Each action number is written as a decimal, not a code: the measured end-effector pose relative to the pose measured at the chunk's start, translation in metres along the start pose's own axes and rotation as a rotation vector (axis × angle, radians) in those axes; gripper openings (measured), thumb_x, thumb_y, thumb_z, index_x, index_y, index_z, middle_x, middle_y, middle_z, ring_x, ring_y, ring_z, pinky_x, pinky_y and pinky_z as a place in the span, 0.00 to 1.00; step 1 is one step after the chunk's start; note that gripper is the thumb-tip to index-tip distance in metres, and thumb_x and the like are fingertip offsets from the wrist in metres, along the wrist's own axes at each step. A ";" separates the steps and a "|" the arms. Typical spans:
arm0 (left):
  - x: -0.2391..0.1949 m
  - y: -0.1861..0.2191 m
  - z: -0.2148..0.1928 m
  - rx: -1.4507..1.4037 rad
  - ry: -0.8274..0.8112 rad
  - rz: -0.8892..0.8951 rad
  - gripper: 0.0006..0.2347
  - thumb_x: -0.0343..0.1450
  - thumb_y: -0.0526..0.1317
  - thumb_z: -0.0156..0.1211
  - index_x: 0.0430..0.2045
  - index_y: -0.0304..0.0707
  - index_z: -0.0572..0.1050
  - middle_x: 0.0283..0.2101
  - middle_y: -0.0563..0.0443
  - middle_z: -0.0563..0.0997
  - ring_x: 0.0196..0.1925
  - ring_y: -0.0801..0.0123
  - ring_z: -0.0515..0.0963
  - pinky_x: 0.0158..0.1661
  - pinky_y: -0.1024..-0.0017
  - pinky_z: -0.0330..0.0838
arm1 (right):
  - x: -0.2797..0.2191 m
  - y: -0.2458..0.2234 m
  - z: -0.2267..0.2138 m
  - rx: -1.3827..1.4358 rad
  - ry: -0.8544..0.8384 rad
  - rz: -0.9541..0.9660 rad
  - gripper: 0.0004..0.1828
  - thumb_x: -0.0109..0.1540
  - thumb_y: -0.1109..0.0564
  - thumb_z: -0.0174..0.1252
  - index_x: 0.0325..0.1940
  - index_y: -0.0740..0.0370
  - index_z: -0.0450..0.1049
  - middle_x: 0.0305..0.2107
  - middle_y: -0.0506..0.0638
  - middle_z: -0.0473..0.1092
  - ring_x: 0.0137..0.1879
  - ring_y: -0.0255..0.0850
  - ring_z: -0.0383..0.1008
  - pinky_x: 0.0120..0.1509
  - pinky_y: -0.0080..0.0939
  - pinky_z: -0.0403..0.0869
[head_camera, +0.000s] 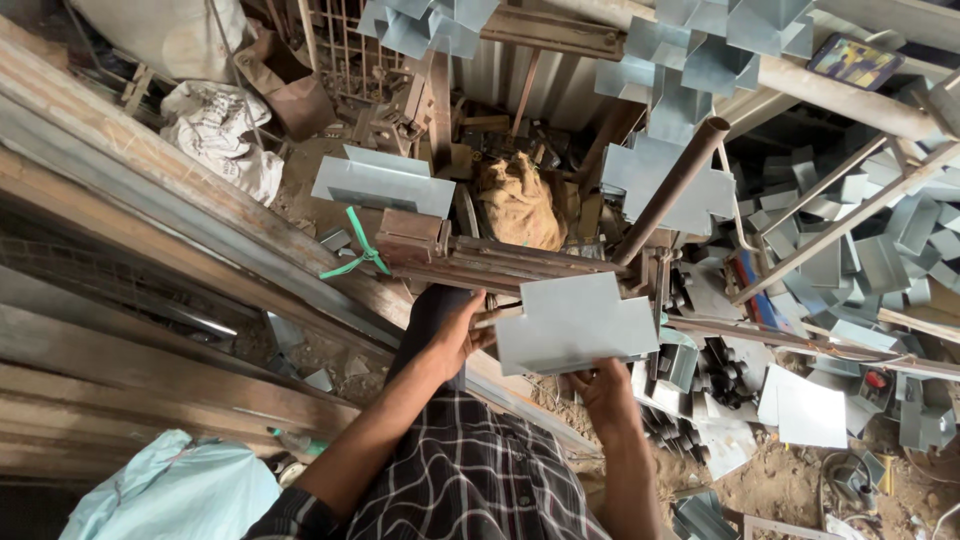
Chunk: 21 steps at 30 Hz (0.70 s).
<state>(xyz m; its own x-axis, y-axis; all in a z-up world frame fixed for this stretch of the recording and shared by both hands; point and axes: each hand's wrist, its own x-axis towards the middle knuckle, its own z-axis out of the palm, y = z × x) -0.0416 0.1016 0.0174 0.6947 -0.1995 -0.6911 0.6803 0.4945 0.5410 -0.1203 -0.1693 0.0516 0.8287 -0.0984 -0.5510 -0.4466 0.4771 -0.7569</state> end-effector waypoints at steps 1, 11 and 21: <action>0.005 -0.009 -0.003 0.019 -0.003 -0.030 0.21 0.72 0.55 0.61 0.49 0.39 0.75 0.39 0.52 0.83 0.39 0.68 0.80 0.39 0.71 0.75 | -0.002 0.005 0.007 0.011 0.023 0.021 0.29 0.58 0.54 0.59 0.59 0.71 0.62 0.49 0.59 0.69 0.57 0.53 0.75 0.68 0.56 0.76; 0.028 -0.028 -0.008 0.210 0.068 0.067 0.12 0.72 0.43 0.63 0.48 0.45 0.82 0.38 0.57 0.83 0.32 0.78 0.74 0.27 0.76 0.63 | 0.012 0.027 0.034 0.258 0.051 0.103 0.24 0.63 0.58 0.52 0.60 0.71 0.58 0.54 0.65 0.64 0.61 0.58 0.71 0.73 0.59 0.70; 0.109 -0.032 -0.033 0.020 0.048 0.074 0.08 0.73 0.38 0.64 0.44 0.38 0.81 0.39 0.54 0.84 0.36 0.74 0.82 0.31 0.75 0.77 | 0.046 0.018 0.054 0.310 0.045 0.130 0.27 0.64 0.54 0.53 0.62 0.74 0.58 0.60 0.70 0.62 0.67 0.62 0.66 0.73 0.58 0.69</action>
<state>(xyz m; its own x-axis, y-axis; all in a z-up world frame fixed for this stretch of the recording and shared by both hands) 0.0048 0.0919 -0.0903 0.7316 -0.1219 -0.6707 0.6323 0.4890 0.6009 -0.0721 -0.1183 0.0311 0.7527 -0.0544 -0.6561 -0.4179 0.7305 -0.5400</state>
